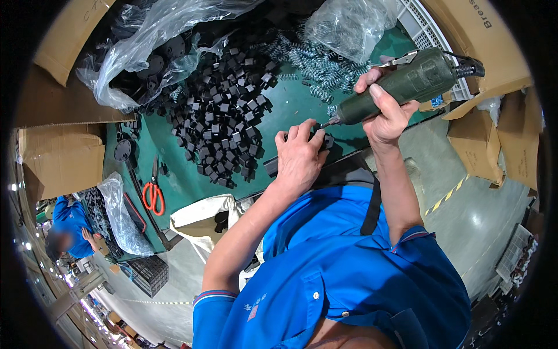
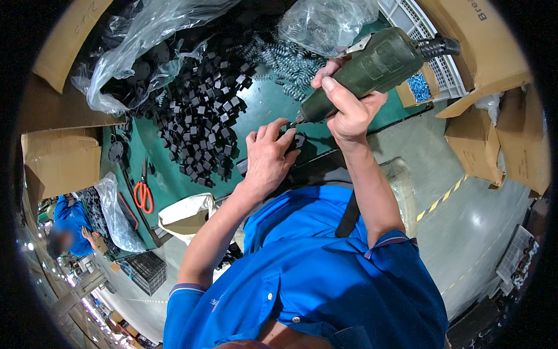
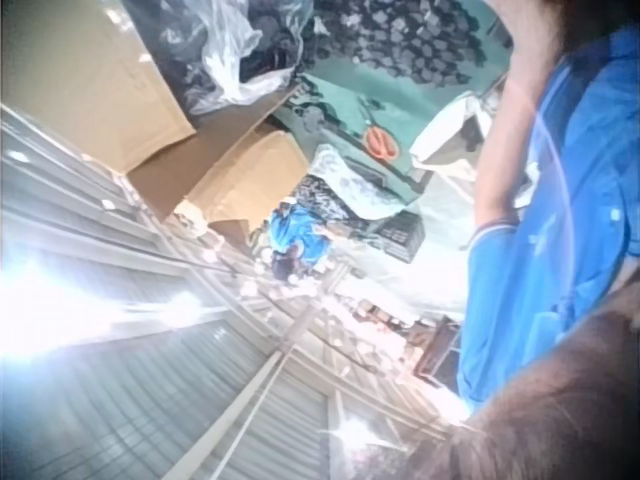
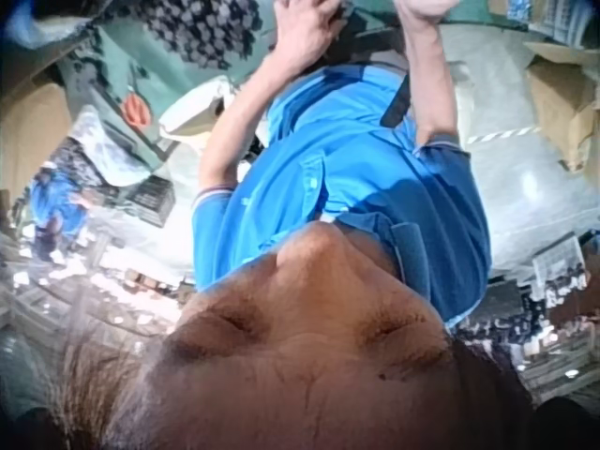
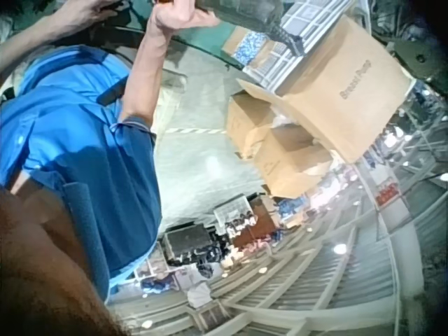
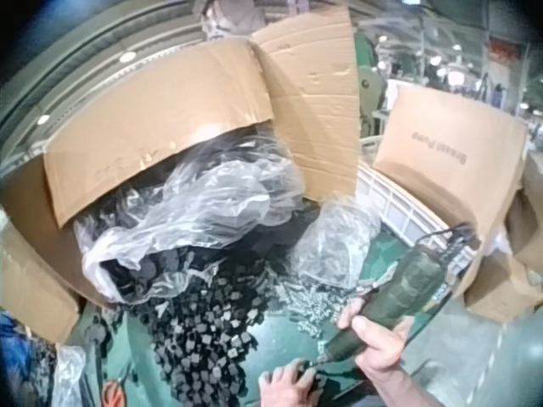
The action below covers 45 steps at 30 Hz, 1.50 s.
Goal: The person repeatedly picks small black plastic components and metal springs from a table, inserts them into a circular black housing, and uses a green electric screwdriver to fasten them. The person places the assembled units into a white tote bag and continues the cycle with additional parts.
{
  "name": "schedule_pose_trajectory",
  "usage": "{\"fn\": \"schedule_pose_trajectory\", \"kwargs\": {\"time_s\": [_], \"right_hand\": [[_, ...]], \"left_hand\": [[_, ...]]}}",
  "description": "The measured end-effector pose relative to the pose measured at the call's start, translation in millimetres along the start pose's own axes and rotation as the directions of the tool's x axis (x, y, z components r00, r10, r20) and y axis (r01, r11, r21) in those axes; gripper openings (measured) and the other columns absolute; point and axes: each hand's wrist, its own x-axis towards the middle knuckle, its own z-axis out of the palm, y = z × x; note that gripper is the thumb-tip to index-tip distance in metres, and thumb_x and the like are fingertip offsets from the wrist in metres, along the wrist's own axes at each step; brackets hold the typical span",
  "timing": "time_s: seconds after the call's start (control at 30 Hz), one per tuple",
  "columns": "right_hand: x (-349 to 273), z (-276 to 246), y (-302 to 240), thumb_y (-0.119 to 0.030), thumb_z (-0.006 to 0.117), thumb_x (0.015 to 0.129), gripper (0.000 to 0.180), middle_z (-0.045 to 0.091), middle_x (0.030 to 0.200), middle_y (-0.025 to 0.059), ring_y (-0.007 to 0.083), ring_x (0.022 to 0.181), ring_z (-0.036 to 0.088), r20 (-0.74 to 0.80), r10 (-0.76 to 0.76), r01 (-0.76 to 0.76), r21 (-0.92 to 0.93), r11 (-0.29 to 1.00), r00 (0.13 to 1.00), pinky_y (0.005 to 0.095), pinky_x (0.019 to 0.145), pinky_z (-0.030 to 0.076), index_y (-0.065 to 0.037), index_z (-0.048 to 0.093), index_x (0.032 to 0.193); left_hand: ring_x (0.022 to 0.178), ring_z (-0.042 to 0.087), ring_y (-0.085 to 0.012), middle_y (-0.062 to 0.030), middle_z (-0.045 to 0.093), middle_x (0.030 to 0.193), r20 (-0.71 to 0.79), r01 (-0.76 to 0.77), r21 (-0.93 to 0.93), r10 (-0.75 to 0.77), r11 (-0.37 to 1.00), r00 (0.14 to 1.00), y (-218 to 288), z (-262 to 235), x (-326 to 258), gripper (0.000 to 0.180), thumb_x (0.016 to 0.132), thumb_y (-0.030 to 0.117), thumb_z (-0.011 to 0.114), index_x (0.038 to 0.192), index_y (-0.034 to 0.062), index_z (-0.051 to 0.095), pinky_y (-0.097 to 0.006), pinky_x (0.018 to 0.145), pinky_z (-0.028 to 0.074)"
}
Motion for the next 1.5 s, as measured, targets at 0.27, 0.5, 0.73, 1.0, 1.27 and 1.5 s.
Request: {"fn": "schedule_pose_trajectory", "kwargs": {"time_s": [0.27, 0.5, 0.73, 1.0, 1.27, 1.5], "right_hand": [[1, 12, -11, 0.01, 0.057, 0.075, 0.039, 0.061, 0.086, 0.016, 0.024, 0.072, 0.062, -0.037, -0.011, 0.015, 0.12, 0.993, 0.999, 0.0353, 0.068, 0.053, 0.006, 0.052, 0.114], [-4, 3, -34, 0.004, 0.052, 0.078, 0.05, 0.058, 0.097, 0.0179, 0.0272, 0.079, 0.057, 0.075, 0.079, -0.083, 0.054, 0.995, 0.994, 0.0389, 0.071, 0.05, 0.002, 0.046, 0.127], [-6, 2, -29, 0.004, 0.053, 0.078, 0.048, 0.058, 0.094, 0.0167, 0.0271, 0.078, 0.058, 0.084, 0.114, -0.113, -0.026, 0.993, 0.99, 0.039, 0.071, 0.049, 0.003, 0.047, 0.126], [-2, 9, -19, 0.01, 0.055, 0.075, 0.037, 0.061, 0.084, 0.0166, 0.0238, 0.069, 0.062, 0.012, 0.096, -0.096, -0.013, 0.995, 0.995, 0.0349, 0.069, 0.052, 0.009, 0.054, 0.113], [0, 10, -18, 0.005, 0.054, 0.076, 0.046, 0.059, 0.09, 0.0171, 0.0273, 0.075, 0.06, 0.112, 0.061, -0.04, -0.177, 0.983, 0.992, 0.0371, 0.072, 0.05, 0.008, 0.05, 0.121], [4, 15, -22, 0.008, 0.055, 0.076, 0.043, 0.06, 0.088, 0.0162, 0.0253, 0.074, 0.061, 0.08, 0.023, -0.016, -0.09, 0.996, 0.997, 0.0365, 0.07, 0.052, 0.007, 0.05, 0.118]], "left_hand": [[0.112, 0.051, -0.0279, -0.0094, 0.053, 0.126, -0.007, -0.014, 0.002, 0.014, 1.0, 1.0, -1, 2, 0, 0.043, 0.072, 0.017, 0.075, 0.113, 0.0085, 0.064, -0.047, 0.093, 0.035], [0.103, 0.053, -0.0244, -0.0038, 0.059, 0.102, -0.007, 0.002, -0.033, -0.002, 0.999, 1.0, -4, 3, 1, 0.041, 0.072, 0.017, 0.076, 0.111, 0.01, 0.065, -0.045, 0.089, 0.036], [0.103, 0.053, -0.0247, -0.0043, 0.059, 0.102, -0.015, 0.005, -0.05, -0.006, 0.999, 1.0, -5, 4, 0, 0.042, 0.072, 0.017, 0.076, 0.111, 0.0105, 0.065, -0.046, 0.09, 0.035], [0.101, 0.054, -0.0245, -0.0041, 0.059, 0.1, -0.025, 0.013, -0.026, -0.014, 1.0, 1.0, -4, 6, 0, 0.039, 0.071, 0.017, 0.076, 0.108, 0.01, 0.066, -0.046, 0.088, 0.036], [0.096, 0.054, -0.0241, -0.0047, 0.055, 0.09, 0.03, 0.004, 0.172, -0.009, 0.985, 1.0, 5, 8, 8, 0.028, 0.071, 0.022, 0.074, 0.094, 0.0087, 0.065, -0.047, 0.081, 0.039], [0.106, 0.054, -0.0251, -0.0082, 0.053, 0.124, -0.04, -0.02, 0.055, 0.023, 0.998, 0.999, -1, 8, 2, 0.038, 0.069, 0.019, 0.076, 0.105, 0.0073, 0.067, -0.049, 0.089, 0.038]]}}
